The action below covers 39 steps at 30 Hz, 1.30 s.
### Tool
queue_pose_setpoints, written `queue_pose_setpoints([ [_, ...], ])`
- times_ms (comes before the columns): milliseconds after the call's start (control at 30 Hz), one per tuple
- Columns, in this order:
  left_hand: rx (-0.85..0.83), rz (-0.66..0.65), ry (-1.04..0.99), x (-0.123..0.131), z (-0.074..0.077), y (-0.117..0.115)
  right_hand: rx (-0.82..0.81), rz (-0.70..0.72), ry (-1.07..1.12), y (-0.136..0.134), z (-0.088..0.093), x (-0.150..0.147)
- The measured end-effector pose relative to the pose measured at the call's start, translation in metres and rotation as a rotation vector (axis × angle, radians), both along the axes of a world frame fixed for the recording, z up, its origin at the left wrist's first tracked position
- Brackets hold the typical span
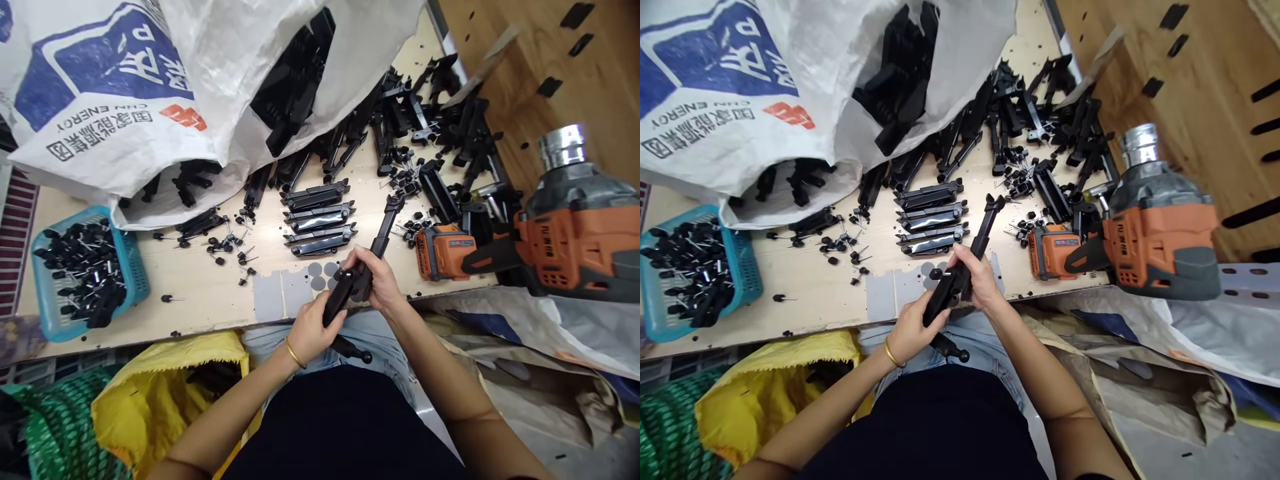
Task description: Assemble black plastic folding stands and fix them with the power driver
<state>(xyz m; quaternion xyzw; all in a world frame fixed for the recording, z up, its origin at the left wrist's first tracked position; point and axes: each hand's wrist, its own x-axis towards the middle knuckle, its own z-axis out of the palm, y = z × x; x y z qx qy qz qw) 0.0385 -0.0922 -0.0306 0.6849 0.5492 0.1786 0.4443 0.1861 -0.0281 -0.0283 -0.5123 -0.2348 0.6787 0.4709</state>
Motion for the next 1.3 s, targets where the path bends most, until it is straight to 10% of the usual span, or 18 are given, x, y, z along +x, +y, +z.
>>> queue_pose_setpoints([
  [233,0.028,0.136,0.097,0.014,-0.014,-0.016,0.158,-0.215,0.032,0.000,-0.010,-0.017],
  [500,-0.509,0.218,-0.718,0.005,-0.011,0.008,0.170,-0.041,-0.180,-0.004,0.006,-0.018],
  [667,-0.658,0.338,-0.800,0.010,-0.004,0.015,0.151,-0.153,-0.244,-0.012,0.004,-0.026],
  [1300,-0.514,0.367,-0.730,0.011,-0.004,0.017,0.183,-0.175,-0.226,-0.008,0.003,-0.029],
])
